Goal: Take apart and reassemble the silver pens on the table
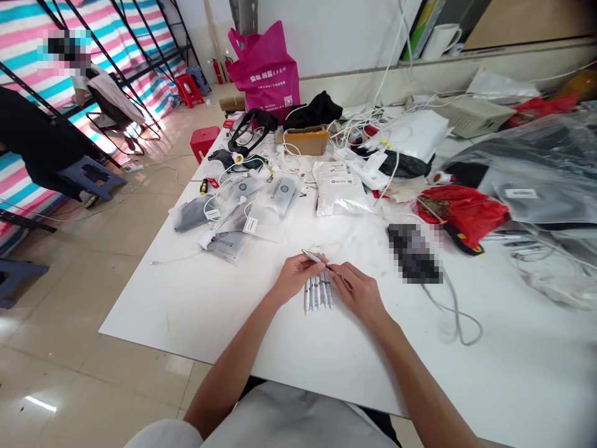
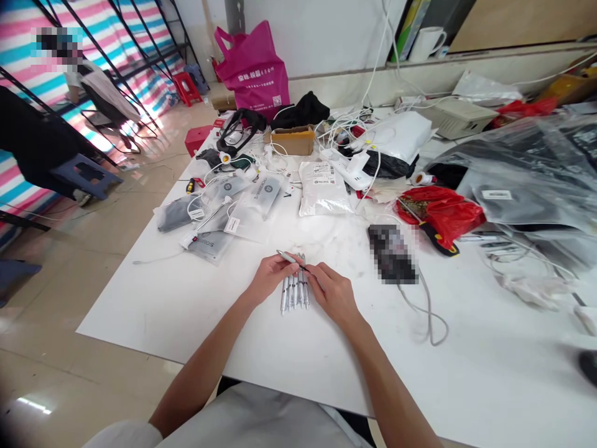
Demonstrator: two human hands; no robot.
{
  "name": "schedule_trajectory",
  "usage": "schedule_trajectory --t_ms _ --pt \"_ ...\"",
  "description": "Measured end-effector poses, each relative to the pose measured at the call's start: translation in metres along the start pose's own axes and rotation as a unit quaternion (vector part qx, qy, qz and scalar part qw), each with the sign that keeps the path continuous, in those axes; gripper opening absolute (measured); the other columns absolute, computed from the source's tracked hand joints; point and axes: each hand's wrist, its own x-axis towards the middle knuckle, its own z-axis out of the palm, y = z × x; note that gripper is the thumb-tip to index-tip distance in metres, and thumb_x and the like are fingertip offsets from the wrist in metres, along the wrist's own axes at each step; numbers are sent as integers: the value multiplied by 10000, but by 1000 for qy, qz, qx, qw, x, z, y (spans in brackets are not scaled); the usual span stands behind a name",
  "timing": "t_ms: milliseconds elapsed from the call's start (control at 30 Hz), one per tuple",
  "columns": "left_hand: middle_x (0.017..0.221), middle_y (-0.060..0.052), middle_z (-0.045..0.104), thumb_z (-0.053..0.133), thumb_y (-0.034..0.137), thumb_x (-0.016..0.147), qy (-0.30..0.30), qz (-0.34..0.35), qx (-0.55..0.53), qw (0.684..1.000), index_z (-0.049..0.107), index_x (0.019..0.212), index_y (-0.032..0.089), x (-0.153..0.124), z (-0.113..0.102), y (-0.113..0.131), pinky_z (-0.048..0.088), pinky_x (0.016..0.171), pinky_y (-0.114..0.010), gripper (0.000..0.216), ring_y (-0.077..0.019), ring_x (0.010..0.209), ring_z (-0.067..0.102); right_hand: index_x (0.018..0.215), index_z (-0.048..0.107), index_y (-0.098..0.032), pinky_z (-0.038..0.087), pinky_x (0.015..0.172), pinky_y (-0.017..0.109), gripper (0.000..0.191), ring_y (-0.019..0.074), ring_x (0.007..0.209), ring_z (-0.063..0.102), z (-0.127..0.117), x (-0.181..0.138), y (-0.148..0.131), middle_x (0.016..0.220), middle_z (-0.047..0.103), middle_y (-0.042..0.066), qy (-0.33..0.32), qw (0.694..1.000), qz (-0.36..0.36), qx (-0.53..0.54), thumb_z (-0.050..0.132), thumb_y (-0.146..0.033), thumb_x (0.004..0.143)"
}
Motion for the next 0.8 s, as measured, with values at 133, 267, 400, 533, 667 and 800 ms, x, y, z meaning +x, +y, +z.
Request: schedule_trajectory --t_ms 133,267,400,533,667,800 --pt "1142 -118 726 769 430 887 25 9 -56 998 807 1051 180 1 -4 4 494 823 -337 302 -181 909 623 1153 678 -233 442 607 276 260 144 645 580 1 -2 3 867 676 40 4 1000 14 7 456 -343 1076" --pt "1175 -126 721 775 397 890 26 12 -129 991 813 1055 185 2 -9 9 489 803 -314 271 -182 966 620 1143 656 -235 450 620 277 233 134 625 539 2 -4 6 913 690 43 17 999 39 10 468 -354 1074" --pt "1003 -100 735 778 414 884 58 23 -122 991 802 1078 179 6 -13 6 487 777 -310 306 -156 852 619 1120 641 -233 448 604 272 244 130 599 511 3 -6 9 849 664 28 33 996 79 35 465 -395 1072" --pt "1038 -76 740 760 416 892 134 98 78 983 802 991 204 8 -18 -1 503 783 -318 237 -147 802 614 1092 606 -227 426 538 260 261 117 540 488 3 -9 11 801 648 11 82 987 120 71 458 -441 1067" --pt "1018 -52 699 662 361 974 151 216 314 912 767 1107 255 6 -23 -6 524 839 -322 200 -156 860 637 1101 574 -232 404 505 247 238 103 518 452 4 -10 11 818 651 -1 107 981 136 83 468 -442 1064" --pt "1025 -63 669 586 317 1018 138 257 388 874 723 1155 249 5 -24 -11 543 847 -327 205 -165 893 646 1113 562 -236 411 526 252 232 110 535 476 5 -10 12 819 653 -2 101 982 137 84 467 -442 1064"
